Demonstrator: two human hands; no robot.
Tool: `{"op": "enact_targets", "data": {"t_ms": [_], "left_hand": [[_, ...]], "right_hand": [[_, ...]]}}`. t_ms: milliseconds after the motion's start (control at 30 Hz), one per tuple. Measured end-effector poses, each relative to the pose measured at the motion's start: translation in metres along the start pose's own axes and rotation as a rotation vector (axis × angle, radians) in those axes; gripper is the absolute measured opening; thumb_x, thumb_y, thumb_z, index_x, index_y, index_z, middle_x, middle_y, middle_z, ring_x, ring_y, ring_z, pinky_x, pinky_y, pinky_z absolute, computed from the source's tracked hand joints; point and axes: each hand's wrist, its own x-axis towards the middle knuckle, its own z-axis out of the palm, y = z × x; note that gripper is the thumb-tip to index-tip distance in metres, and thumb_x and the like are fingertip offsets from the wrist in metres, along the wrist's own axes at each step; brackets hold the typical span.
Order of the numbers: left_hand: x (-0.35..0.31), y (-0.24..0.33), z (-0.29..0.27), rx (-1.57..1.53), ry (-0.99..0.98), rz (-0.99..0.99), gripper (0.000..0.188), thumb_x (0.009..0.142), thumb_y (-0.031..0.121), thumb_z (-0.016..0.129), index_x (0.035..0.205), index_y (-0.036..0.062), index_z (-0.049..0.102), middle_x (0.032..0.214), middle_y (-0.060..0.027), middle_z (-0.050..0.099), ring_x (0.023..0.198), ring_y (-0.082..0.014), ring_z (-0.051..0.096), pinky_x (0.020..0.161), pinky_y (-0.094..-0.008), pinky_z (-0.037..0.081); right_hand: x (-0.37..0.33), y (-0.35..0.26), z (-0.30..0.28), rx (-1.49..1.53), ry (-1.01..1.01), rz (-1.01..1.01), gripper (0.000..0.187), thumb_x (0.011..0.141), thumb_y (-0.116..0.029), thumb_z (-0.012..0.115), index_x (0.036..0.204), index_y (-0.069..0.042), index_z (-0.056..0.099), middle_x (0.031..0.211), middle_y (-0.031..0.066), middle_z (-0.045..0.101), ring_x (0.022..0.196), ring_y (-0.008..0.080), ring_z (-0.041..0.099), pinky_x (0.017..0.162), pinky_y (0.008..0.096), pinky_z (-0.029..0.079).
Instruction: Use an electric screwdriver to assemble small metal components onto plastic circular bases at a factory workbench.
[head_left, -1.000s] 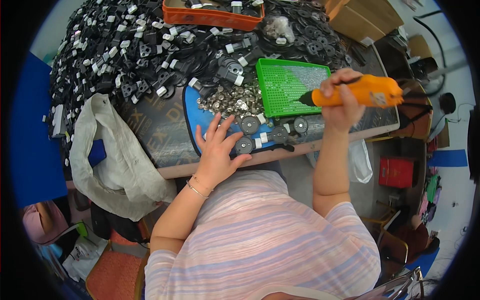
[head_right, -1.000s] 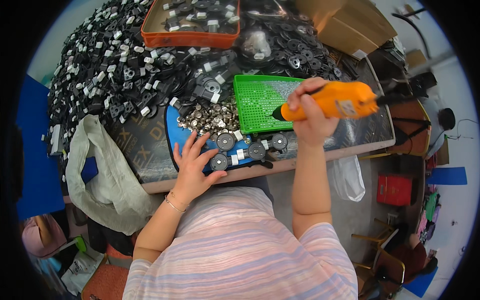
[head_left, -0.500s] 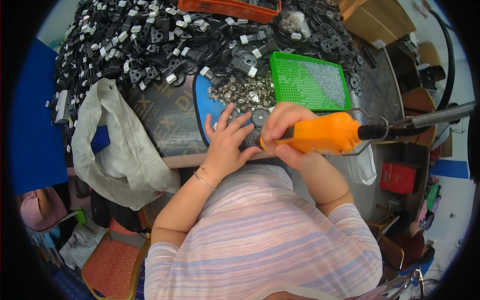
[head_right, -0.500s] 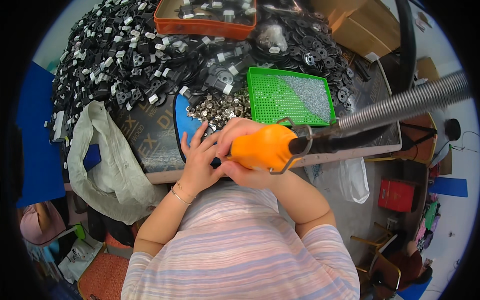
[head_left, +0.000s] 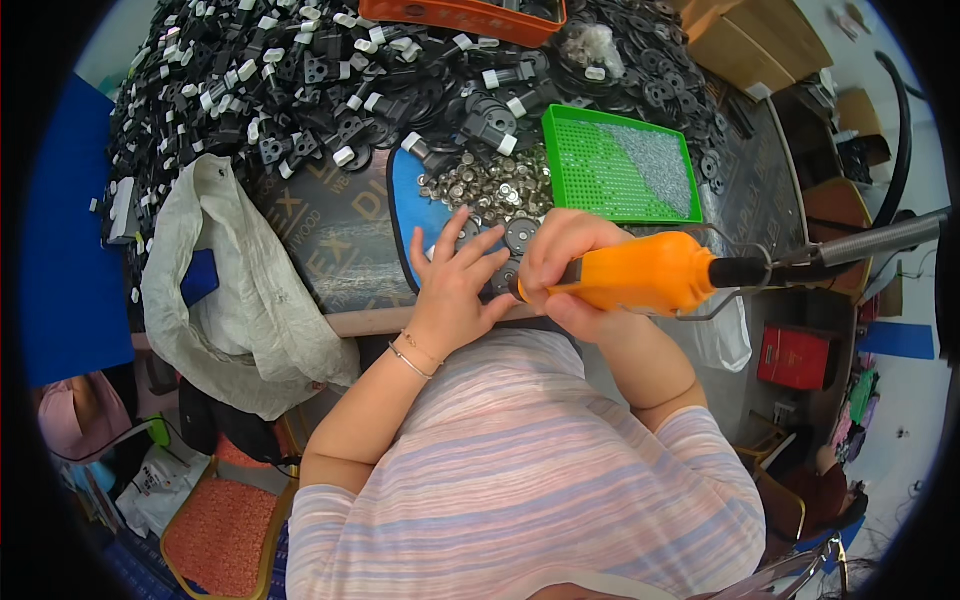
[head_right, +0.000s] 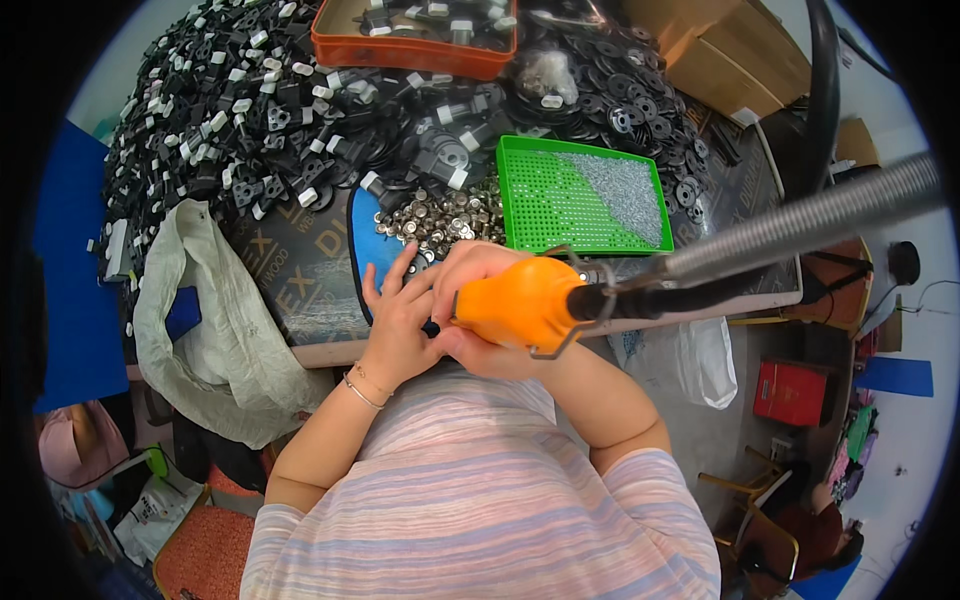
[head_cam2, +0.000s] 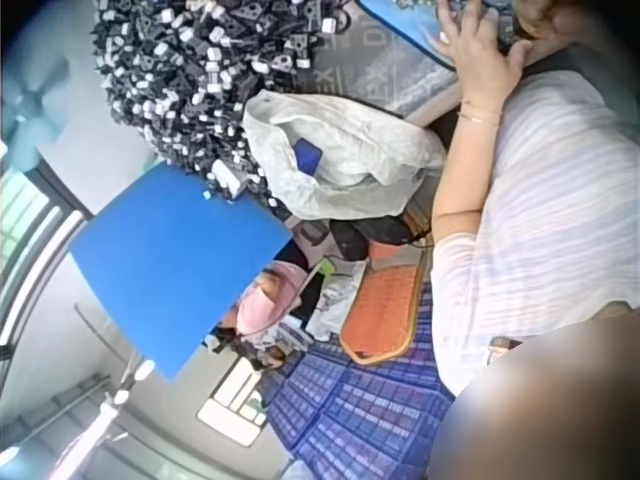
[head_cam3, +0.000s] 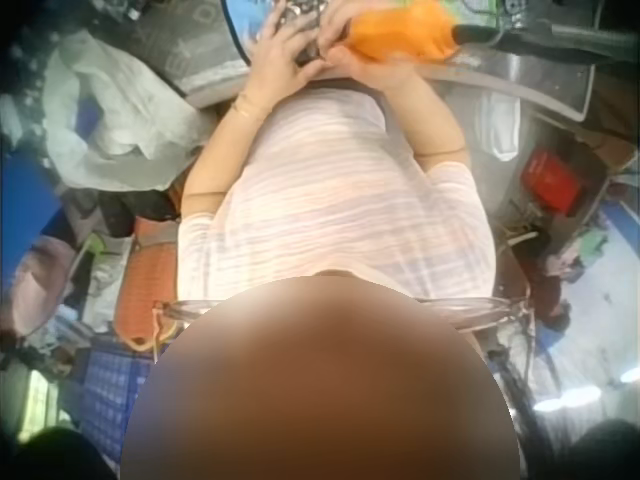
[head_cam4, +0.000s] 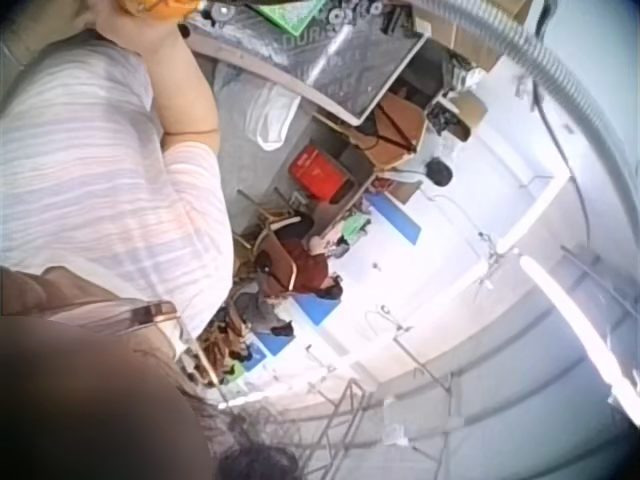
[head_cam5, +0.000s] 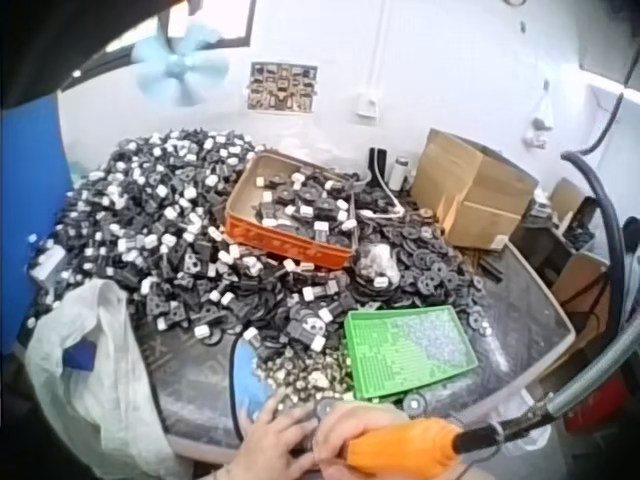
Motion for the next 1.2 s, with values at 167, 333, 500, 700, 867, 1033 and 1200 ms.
{"op": "enact_targets", "data": {"t_ms": [167,333,500,700,867,1033,1200], "left_hand": [[0.0,-0.001,0.002,0.019,0.019,0.004,0.042,0.062,0.026,0.075,0.101,0.0128,0.065,0.126,-0.0017,0.053,0.132,-0.0288,0.029,0.103,-0.0592,0.006],[0.0,0.0,0.002,0.026,0.03,-0.005,0.038,0.065,0.027,0.072,0.1,0.0144,0.066,0.128,-0.0011,0.052,0.132,-0.0292,0.029,0.103,-0.0593,0.005],[0.002,-0.001,0.004,-0.031,0.044,-0.009,0.037,0.067,0.03,0.072,0.099,0.0138,0.066,0.131,-0.0009,0.05,0.133,-0.0298,0.027,0.103,-0.0594,0.005],[0.0,0.002,0.001,0.0,-0.017,-0.025,0.046,0.064,0.037,0.075,0.1,0.011,0.066,0.134,-0.0025,0.048,0.135,-0.0304,0.024,0.103,-0.0593,0.003],[-0.003,0.005,-0.002,0.055,-0.005,-0.051,0.068,0.066,0.052,0.071,0.118,0.0104,0.056,0.14,-0.0114,0.037,0.134,-0.0321,0.023,0.103,-0.058,0.0],[-0.002,-0.003,-0.012,0.131,0.117,-0.109,0.068,0.071,0.047,0.07,0.125,0.0099,0.05,0.137,-0.0111,0.039,0.131,-0.0314,0.027,0.104,-0.0552,0.005],[-0.003,-0.021,-0.013,0.174,0.164,-0.171,0.066,0.072,0.04,0.071,0.124,0.0078,0.049,0.13,-0.0093,0.044,0.126,-0.0288,0.035,0.103,-0.055,0.01]], "right_hand": [[0.004,0.0,0.002,-0.098,-0.049,-0.001,0.017,0.075,-0.009,0.069,0.082,-0.005,0.054,0.078,0.0071,0.052,0.066,0.0154,0.054,0.059,0.0265,0.046],[0.013,0.006,0.0,-0.163,-0.128,-0.127,0.014,0.073,-0.012,0.07,0.078,-0.008,0.057,0.075,0.0056,0.057,0.066,0.0157,0.055,0.06,0.026,0.045],[0.024,0.004,-0.009,-0.029,-0.292,-0.138,0.022,0.072,-0.02,0.075,0.081,-0.007,0.06,0.078,0.0064,0.06,0.063,0.0154,0.056,0.056,0.0252,0.044],[0.021,-0.028,-0.053,0.288,0.149,-0.219,0.024,0.071,-0.01,0.07,0.087,-0.001,0.054,0.082,0.0107,0.054,0.063,0.0161,0.054,0.059,0.0268,0.046],[0.008,-0.007,-0.099,-0.055,0.535,-0.323,0.021,0.074,0.008,0.058,0.093,0.002,0.052,0.087,0.0128,0.055,0.064,0.0154,0.056,0.059,0.0263,0.047],[0.001,0.0,-0.108,-0.007,0.598,-0.3,0.02,0.075,0.006,0.059,0.093,0.002,0.052,0.086,0.0126,0.056,0.063,0.015,0.056,0.059,0.0258,0.047],[-0.001,-0.002,-0.109,-0.02,0.587,-0.302,0.021,0.075,0.007,0.059,0.093,0.002,0.052,0.086,0.0127,0.056,0.062,0.0148,0.056,0.058,0.0257,0.048]]}}
